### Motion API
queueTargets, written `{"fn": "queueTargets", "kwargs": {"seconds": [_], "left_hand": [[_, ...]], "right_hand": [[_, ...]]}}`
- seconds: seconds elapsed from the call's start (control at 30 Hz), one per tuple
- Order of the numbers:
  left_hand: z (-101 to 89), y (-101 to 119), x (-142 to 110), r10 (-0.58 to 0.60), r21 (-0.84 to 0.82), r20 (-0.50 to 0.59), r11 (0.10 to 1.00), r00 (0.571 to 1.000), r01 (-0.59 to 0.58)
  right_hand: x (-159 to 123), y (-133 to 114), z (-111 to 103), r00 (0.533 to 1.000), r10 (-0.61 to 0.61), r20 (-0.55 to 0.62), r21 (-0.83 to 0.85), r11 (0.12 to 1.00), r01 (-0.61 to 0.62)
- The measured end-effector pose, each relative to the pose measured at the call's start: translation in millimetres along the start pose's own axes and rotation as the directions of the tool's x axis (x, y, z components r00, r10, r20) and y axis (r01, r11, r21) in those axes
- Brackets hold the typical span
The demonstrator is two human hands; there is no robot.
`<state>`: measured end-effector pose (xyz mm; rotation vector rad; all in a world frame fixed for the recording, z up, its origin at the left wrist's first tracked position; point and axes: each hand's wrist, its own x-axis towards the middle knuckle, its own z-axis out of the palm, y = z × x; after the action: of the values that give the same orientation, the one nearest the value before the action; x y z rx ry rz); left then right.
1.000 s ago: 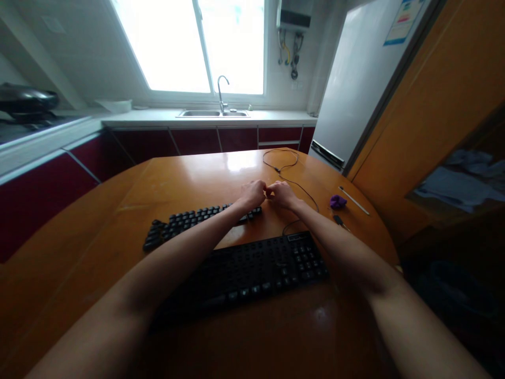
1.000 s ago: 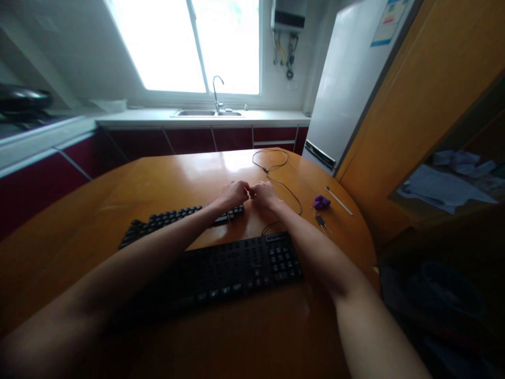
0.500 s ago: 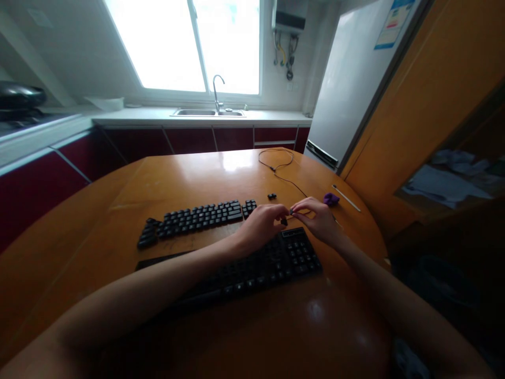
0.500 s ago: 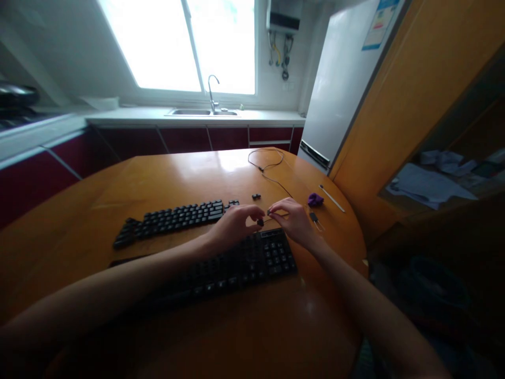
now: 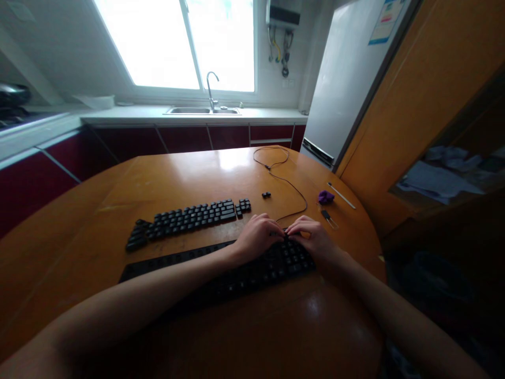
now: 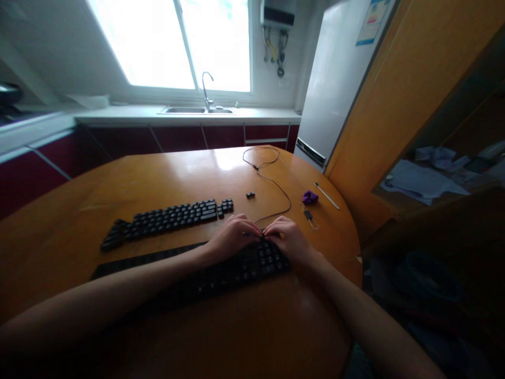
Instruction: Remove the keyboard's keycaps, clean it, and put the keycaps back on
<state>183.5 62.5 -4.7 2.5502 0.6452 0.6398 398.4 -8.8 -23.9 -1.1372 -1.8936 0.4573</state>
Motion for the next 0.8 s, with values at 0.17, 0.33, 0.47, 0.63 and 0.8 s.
{"fn": "queueTargets", "kwargs": {"seconds": [0.17,0.33,0.47,0.63,0.8], "left_hand": [[1.2,2.6,-2.6,-0.025,-0.019,-0.002,1.0,1.0,0.024],[3.5,1.7,-7.6,0.002,0.039,-0.025,0.999,1.0,-0.001],[3.7,5.7,-10.9,0.051,0.101,-0.029,0.994,0.998,-0.047],[2.1,14.3,-13.3,0.077,0.188,-0.013,0.979,0.997,-0.073],[5.6,13.4,-14.1,0.051,0.157,-0.054,0.987,0.997,-0.042]], "right_hand": [[-0.1,-4.1,-0.3,1.0,-0.019,0.015,-0.043,0.999,0.02],[0.1,-4.4,-0.7,0.995,-0.085,0.054,-0.14,0.986,0.092],[-0.4,-2.4,-0.9,0.988,-0.123,0.092,-0.189,0.972,0.139],[0.3,-3.5,-2.3,0.985,-0.129,0.118,-0.197,0.969,0.151],[1.0,-6.0,-3.3,0.985,-0.128,0.117,-0.204,0.967,0.15]]}}
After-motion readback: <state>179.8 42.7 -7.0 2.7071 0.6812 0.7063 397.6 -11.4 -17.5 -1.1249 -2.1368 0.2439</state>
